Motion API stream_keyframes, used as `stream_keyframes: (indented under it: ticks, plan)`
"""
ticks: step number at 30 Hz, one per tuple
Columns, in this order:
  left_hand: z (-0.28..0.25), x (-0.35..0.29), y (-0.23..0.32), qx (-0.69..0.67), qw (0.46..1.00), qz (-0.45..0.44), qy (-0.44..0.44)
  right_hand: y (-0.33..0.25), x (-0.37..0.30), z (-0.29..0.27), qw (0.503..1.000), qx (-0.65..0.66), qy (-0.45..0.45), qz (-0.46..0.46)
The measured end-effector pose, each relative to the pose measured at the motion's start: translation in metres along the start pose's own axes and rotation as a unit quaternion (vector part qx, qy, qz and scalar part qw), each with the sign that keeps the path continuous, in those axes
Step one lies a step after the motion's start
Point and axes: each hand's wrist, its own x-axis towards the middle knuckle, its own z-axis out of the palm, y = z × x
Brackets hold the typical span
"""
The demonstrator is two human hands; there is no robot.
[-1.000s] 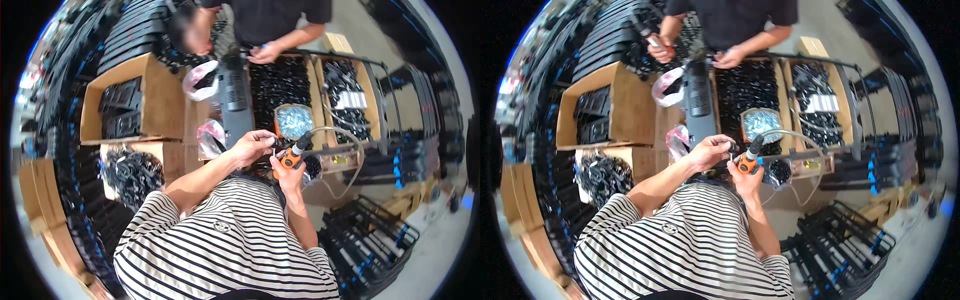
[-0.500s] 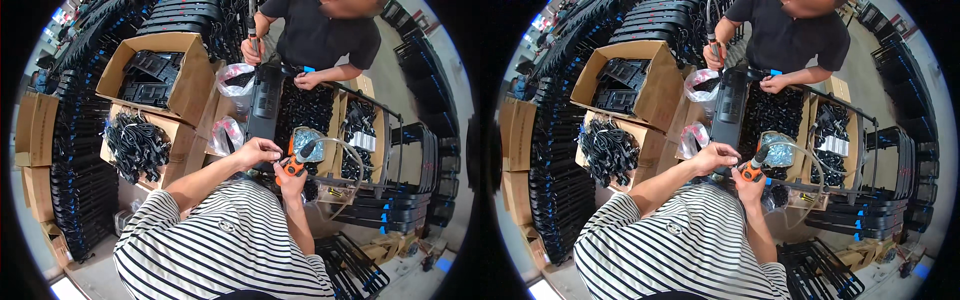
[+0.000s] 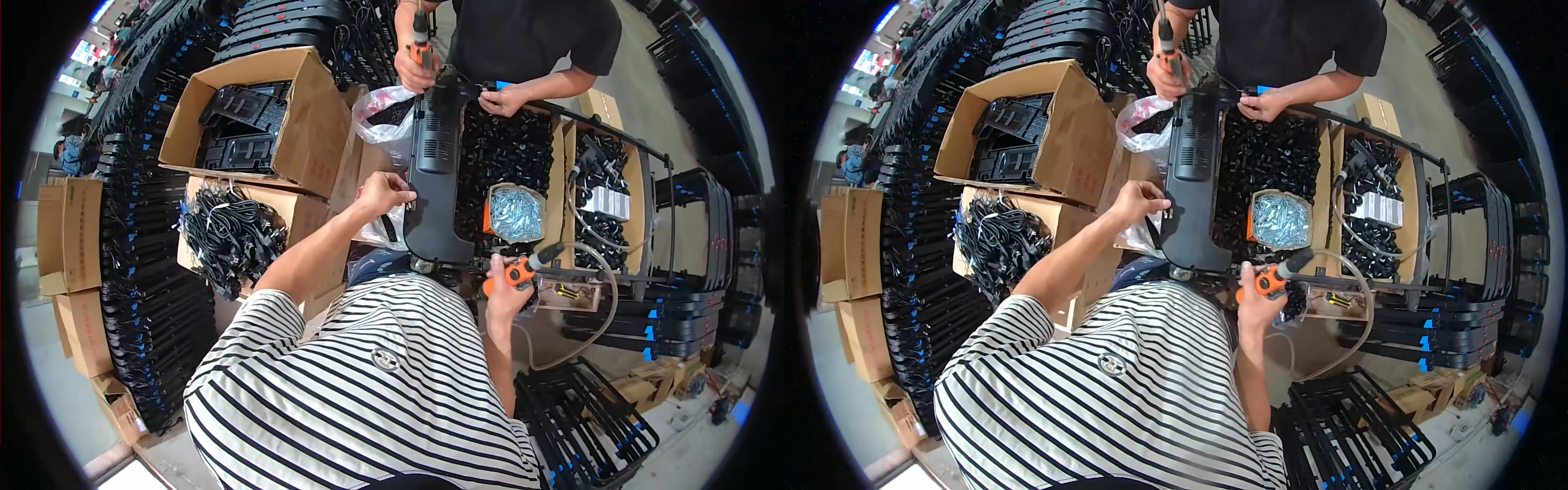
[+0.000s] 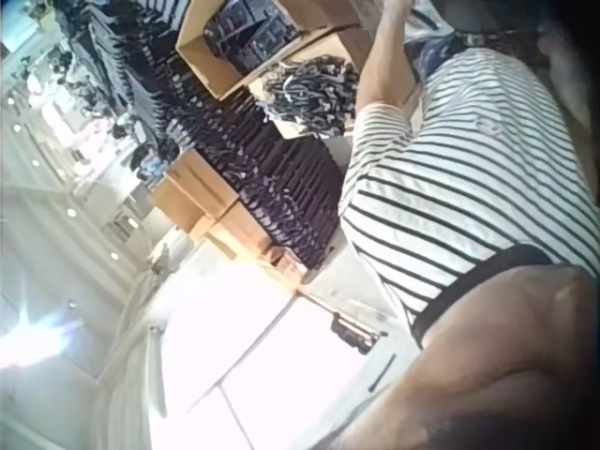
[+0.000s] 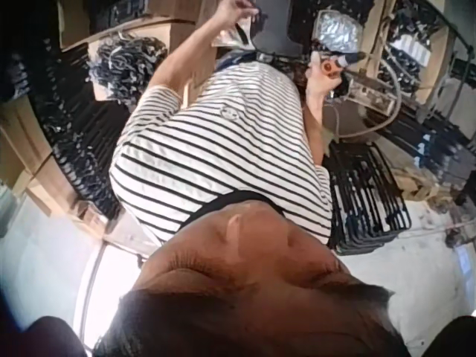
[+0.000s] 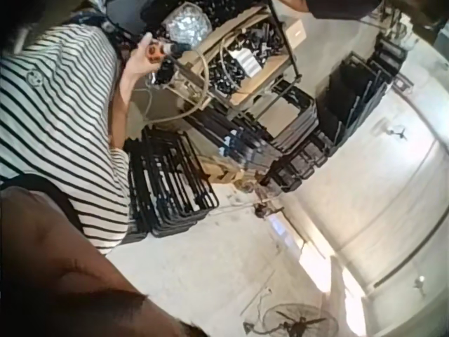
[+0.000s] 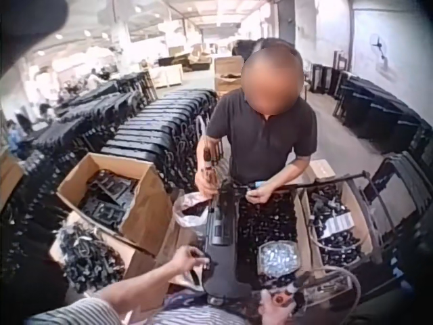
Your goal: Assembling plastic housing components using an electric screwdriver and screws at a manual workstation.
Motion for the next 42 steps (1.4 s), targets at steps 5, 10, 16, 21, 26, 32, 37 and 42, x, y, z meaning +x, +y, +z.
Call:
stream_keyframes:
  ticks: [5,10,16,21,26,32,37,42]
  plan:
    - [0.006,0.000,0.001,0.186,0.982,-0.008,0.036,0.021,0.001,-0.034,0.998,0.024,0.061,0.001]
    - [0.011,-0.004,-0.003,0.254,0.963,0.081,0.045,0.029,-0.002,-0.045,0.996,0.044,0.072,0.015]
    - [0.021,-0.033,-0.012,0.283,0.947,0.131,0.073,0.032,-0.002,-0.046,0.996,0.024,0.090,0.011]
    - [0.014,-0.044,-0.010,0.361,0.916,0.172,0.044,0.052,0.003,-0.049,0.990,0.054,0.124,0.040]
    - [-0.030,0.031,0.005,0.258,0.928,0.243,0.115,0.073,-0.001,-0.064,0.973,0.096,0.169,0.123]
    - [-0.091,0.242,-0.078,0.311,0.913,0.187,0.187,0.090,-0.016,-0.064,0.950,0.110,0.235,0.172]
    - [-0.048,0.307,-0.106,0.396,0.883,0.166,0.192,0.111,-0.047,-0.075,0.915,0.109,0.325,0.212]
    - [-0.051,0.340,-0.110,0.372,0.914,0.142,-0.071,0.090,-0.066,-0.043,0.901,0.115,0.357,0.219]
